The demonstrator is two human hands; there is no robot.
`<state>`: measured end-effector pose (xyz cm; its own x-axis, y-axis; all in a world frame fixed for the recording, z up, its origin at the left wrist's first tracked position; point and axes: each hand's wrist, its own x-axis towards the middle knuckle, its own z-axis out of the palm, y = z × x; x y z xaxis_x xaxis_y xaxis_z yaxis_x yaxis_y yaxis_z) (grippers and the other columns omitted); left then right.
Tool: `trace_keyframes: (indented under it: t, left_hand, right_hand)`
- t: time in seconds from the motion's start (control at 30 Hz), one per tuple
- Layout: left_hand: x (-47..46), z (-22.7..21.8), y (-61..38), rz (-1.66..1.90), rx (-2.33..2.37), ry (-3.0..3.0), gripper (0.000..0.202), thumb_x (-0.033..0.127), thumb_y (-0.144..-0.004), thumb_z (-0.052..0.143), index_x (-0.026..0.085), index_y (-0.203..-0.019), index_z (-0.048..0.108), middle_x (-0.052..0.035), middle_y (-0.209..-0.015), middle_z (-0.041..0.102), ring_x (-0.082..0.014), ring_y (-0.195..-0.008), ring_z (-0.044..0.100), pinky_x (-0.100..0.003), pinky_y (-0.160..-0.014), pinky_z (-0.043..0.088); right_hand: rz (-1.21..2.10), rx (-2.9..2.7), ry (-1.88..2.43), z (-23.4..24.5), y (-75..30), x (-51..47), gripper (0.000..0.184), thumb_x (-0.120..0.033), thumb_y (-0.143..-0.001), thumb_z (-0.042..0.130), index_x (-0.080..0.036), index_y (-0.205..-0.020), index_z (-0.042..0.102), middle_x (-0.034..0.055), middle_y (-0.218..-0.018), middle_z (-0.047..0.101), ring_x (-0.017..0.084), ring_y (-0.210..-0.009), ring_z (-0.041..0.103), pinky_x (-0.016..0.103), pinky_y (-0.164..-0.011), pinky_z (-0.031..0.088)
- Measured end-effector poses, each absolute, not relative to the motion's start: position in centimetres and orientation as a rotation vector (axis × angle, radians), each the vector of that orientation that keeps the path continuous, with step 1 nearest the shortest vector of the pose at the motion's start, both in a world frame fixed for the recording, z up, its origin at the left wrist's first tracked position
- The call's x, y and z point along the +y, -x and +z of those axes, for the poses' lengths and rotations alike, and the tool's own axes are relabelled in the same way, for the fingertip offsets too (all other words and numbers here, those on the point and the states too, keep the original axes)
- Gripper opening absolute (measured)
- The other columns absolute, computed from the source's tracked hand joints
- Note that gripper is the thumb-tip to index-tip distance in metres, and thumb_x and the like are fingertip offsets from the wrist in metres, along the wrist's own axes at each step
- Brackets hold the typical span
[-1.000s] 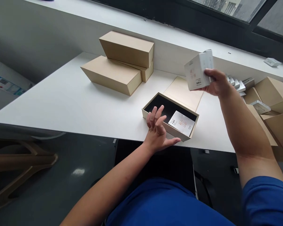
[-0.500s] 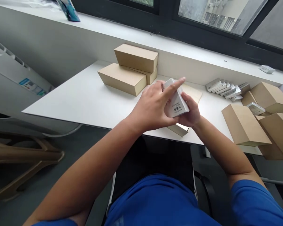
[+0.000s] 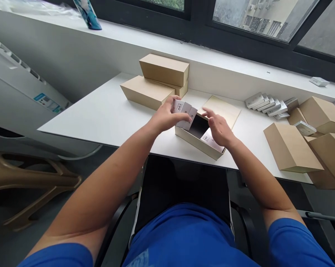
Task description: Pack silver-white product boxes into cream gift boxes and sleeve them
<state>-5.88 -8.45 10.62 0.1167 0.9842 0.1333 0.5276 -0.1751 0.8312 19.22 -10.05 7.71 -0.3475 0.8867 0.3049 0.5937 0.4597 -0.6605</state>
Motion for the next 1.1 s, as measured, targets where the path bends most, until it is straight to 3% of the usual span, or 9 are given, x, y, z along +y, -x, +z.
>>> trace_keyframes:
  t: [0.1, 0.17, 0.27, 0.43, 0.53, 0.6, 0.67, 0.9, 1.1]
  left_hand:
    - [-8.3, 11.8, 5.1, 0.790, 1.591, -1.680, 0.083, 0.046, -0.066, 0.086, 0.034, -0.142, 0.052, -0.0087, -0.126, 0.065, -0.0326, -0.110, 0.067, -0.052, -0.098, 0.061]
    - [-8.6, 13.1, 3.9, 0.629, 1.735, -1.749, 0.090, 0.050, -0.065, 0.087, 0.036, -0.148, 0.051, -0.0116, -0.134, 0.063, -0.0383, -0.119, 0.065, -0.057, -0.103, 0.058]
    - [-9.0, 14.6, 1.7, 0.329, 1.894, -1.888, 0.097, 0.057, -0.067, 0.083, 0.038, -0.156, 0.048, -0.0157, -0.144, 0.058, -0.0438, -0.127, 0.062, -0.061, -0.113, 0.050]
    - [-8.5, 15.2, -1.2, 0.078, 1.941, -2.074, 0.096, 0.068, -0.071, 0.075, 0.035, -0.157, 0.048, -0.0179, -0.145, 0.058, -0.0420, -0.135, 0.059, -0.060, -0.122, 0.040]
    - [-7.8, 15.0, -2.1, 0.056, 1.925, -2.128, 0.095, 0.073, -0.073, 0.071, 0.034, -0.157, 0.048, -0.0175, -0.141, 0.061, -0.0413, -0.133, 0.059, -0.059, -0.120, 0.041]
    - [-7.3, 14.8, -2.5, 0.030, 1.902, -2.174, 0.096, 0.070, -0.069, 0.074, 0.031, -0.155, 0.051, -0.0185, -0.137, 0.063, -0.0433, -0.130, 0.060, -0.060, -0.115, 0.045]
    - [-7.1, 14.6, -3.0, -0.016, 1.872, -2.228, 0.099, 0.064, -0.064, 0.079, 0.028, -0.153, 0.055, -0.0202, -0.135, 0.065, -0.0460, -0.128, 0.060, -0.060, -0.108, 0.050]
    - [-7.2, 13.7, -4.6, -0.132, 1.843, -2.209, 0.106, 0.060, -0.063, 0.080, 0.021, -0.158, 0.052, -0.0258, -0.142, 0.061, -0.0459, -0.125, 0.062, -0.059, -0.106, 0.050]
    - [-6.7, 12.0, -5.3, -0.088, 1.909, -2.116, 0.113, 0.069, -0.067, 0.074, 0.022, -0.165, 0.044, -0.0276, -0.143, 0.061, -0.0494, -0.117, 0.064, -0.064, -0.097, 0.051]
  right_hand:
    - [0.638, -2.369, 1.213, 6.7, -19.6, -10.0, 0.104, -0.089, -0.099, -0.001, -0.025, -0.139, 0.071, 0.0105, -0.125, 0.079, 0.034, -0.134, 0.067, 0.069, -0.138, 0.011]
    - [0.629, -2.462, 1.259, 6.5, -19.7, -9.9, 0.107, -0.085, -0.100, -0.007, -0.023, -0.128, 0.077, 0.0092, -0.110, 0.081, 0.031, -0.126, 0.072, 0.065, -0.140, 0.006]
    - [0.644, -2.452, 1.296, 6.7, -19.9, -9.7, 0.108, -0.083, -0.101, -0.009, -0.023, -0.125, 0.078, 0.0081, -0.103, 0.082, 0.029, -0.123, 0.073, 0.062, -0.141, 0.011]
    - [0.575, -2.357, 1.401, 6.8, -20.3, -9.8, 0.111, -0.083, -0.099, -0.013, -0.025, -0.116, 0.080, 0.0084, -0.106, 0.082, 0.030, -0.118, 0.073, 0.063, -0.134, 0.024]
    - [0.468, -2.248, 1.498, 6.6, -20.7, -10.1, 0.106, -0.090, -0.097, -0.004, -0.024, -0.100, 0.079, 0.0101, -0.099, 0.081, 0.031, -0.102, 0.074, 0.054, -0.111, 0.048]
    - [0.428, -2.115, 1.503, 6.4, -21.0, -10.3, 0.099, -0.093, -0.097, 0.006, -0.023, -0.091, 0.075, 0.0101, -0.094, 0.079, 0.030, -0.093, 0.073, 0.046, -0.092, 0.052]
    - [0.411, -1.950, 1.443, 6.3, -21.3, -10.4, 0.088, -0.091, -0.100, 0.017, -0.024, -0.088, 0.073, 0.0089, -0.093, 0.079, 0.028, -0.090, 0.072, 0.043, -0.086, 0.052]
    - [0.316, -1.597, 1.249, 5.4, -23.0, -10.2, 0.042, -0.064, -0.103, 0.055, -0.026, -0.099, 0.072, 0.0069, -0.111, 0.080, 0.028, -0.113, 0.070, 0.048, -0.106, 0.051]
    - [0.386, -1.409, 1.175, 3.0, -25.4, -9.0, 0.034, -0.054, -0.103, 0.054, -0.025, -0.101, 0.072, 0.0089, -0.112, 0.078, 0.027, -0.116, 0.070, 0.049, -0.111, 0.050]
